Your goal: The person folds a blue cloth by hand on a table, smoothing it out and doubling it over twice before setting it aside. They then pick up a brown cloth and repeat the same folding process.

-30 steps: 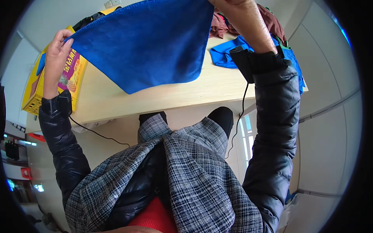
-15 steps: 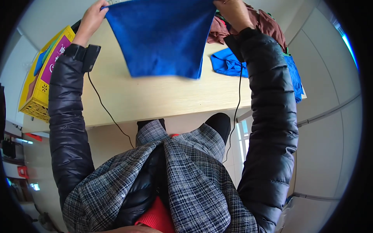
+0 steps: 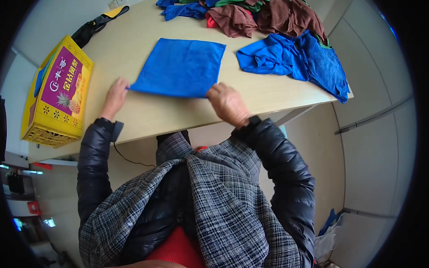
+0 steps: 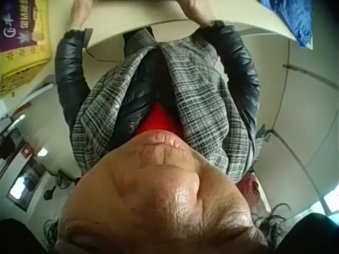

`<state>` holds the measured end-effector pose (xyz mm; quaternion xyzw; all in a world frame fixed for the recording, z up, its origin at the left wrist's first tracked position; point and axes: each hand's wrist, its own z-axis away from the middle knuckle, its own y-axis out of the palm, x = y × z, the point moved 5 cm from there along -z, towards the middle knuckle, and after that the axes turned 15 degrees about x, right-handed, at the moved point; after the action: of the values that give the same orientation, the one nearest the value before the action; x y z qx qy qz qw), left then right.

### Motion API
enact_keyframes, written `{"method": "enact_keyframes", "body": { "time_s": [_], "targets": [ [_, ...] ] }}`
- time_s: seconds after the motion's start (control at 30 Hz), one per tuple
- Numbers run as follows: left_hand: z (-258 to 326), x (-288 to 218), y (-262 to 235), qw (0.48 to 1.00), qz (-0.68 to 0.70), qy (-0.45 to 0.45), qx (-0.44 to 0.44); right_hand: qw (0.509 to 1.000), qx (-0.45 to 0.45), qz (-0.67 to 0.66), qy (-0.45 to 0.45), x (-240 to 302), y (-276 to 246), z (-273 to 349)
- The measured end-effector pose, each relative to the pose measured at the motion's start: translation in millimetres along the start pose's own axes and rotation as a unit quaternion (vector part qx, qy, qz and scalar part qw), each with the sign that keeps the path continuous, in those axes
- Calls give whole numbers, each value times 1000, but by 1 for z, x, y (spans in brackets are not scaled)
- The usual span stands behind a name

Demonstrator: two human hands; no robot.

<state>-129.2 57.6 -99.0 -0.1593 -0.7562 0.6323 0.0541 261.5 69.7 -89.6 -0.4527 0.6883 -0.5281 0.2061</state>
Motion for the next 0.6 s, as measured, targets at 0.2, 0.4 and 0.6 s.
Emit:
{"method": "enact_keyframes", "body": {
  "time_s": [0.2, 0.4, 0.6],
  "targets": [
    [52, 12, 18, 998, 30, -31, 34, 991, 94, -83, -41, 50, 37, 8],
    [70, 21, 3, 995, -77, -59, 13, 980, 122, -140, -64, 92, 57, -20],
    [63, -145, -3, 975, 202, 88, 18, 973, 128, -188, -44, 117, 64, -44]
  ]
}}
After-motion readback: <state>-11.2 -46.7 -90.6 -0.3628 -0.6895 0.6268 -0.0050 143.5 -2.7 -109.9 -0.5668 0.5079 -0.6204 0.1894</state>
